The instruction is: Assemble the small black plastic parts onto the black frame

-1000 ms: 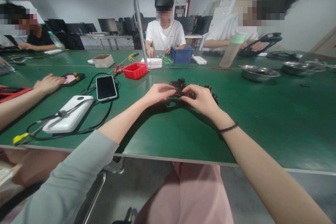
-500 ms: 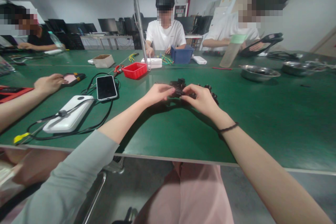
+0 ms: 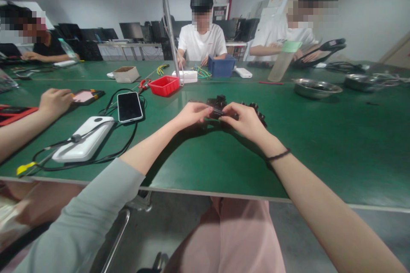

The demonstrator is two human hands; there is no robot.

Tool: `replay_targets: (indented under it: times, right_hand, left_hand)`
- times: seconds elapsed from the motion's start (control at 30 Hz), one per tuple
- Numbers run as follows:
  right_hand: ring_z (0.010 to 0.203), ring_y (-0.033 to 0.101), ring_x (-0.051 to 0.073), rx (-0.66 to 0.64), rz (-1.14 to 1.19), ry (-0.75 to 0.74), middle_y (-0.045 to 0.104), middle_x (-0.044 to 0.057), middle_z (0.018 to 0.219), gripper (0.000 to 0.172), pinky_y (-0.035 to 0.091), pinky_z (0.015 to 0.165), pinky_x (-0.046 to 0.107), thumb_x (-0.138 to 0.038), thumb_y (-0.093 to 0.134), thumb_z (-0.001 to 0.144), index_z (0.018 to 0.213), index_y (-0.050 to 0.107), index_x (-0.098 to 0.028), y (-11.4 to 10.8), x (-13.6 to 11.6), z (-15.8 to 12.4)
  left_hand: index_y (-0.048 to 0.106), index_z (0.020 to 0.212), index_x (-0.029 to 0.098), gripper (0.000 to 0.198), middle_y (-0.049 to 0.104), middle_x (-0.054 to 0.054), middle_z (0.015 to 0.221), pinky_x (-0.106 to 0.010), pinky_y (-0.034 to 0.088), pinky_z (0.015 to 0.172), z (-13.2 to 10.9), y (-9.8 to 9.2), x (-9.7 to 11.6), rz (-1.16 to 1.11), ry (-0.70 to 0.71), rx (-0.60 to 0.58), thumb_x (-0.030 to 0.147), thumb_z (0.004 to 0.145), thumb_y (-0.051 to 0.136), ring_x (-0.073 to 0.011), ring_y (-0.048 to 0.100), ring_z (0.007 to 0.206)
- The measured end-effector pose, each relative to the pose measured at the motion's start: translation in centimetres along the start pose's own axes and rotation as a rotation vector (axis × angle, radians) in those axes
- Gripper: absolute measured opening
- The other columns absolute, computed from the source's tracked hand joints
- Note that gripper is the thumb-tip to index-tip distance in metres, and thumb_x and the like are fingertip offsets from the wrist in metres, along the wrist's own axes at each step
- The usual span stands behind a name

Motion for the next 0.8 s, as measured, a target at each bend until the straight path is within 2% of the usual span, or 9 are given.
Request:
replay_targets:
  times: [0.27,0.5,0.63,0.8]
  right_hand:
    - [0.072,0.063,0.019,0.002,0.006,0.005,0.068,0.003,0.076,0.007,0.049,0.069,0.031,-0.021,0.067,0.076,0.076,0.059,-0.02,-0.02,-0.06,0.02]
    - [0.072,0.063,0.02,0.017,0.012,0.011,0.069,0.003,0.077,0.007,0.048,0.069,0.031,-0.022,0.066,0.076,0.075,0.059,-0.02,-0.14,0.05,0.04]
    - [0.071,0.063,0.019,0.028,0.02,0.017,0.07,0.003,0.078,0.006,0.048,0.067,0.031,-0.023,0.065,0.077,0.077,0.06,-0.021,-0.27,0.14,0.06]
    - [0.07,0.062,0.018,0.034,0.028,0.035,0.071,0.002,0.078,0.006,0.048,0.066,0.031,-0.022,0.066,0.076,0.078,0.06,-0.021,-0.44,0.24,0.14]
  left_hand:
    - [0.071,0.089,0.009,0.06,0.059,0.001,0.059,-0.02,0.038,0.049,-0.14,-0.01,-0.26,-0.03,-0.047,0.005,0.065,0.071,0.07,-0.0059,0.049,0.049]
    - [0.07,0.077,0.01,0.06,0.061,-0.001,0.062,-0.02,0.041,0.053,-0.22,-0.23,-0.55,-0.085,-0.054,0.012,0.07,0.07,0.068,-0.0059,0.051,0.051]
    - [0.07,0.082,0.01,0.062,0.064,-0.002,0.066,-0.021,0.04,0.053,-0.35,-0.13,-0.22,-0.156,-0.066,0.007,0.069,0.065,0.073,-0.0059,0.051,0.052]
    - [0.071,0.089,0.008,0.061,0.063,0.0,0.063,-0.022,0.039,0.052,-0.37,0.04,0.35,-0.137,-0.046,-0.008,0.062,0.062,0.078,-0.0057,0.048,0.05]
Point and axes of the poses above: each hand's wrist, its own z-axis towards the middle knuckle, its own y-axis out of the palm, x = y × z, the point moved 10 cm from there along z, towards the middle knuckle
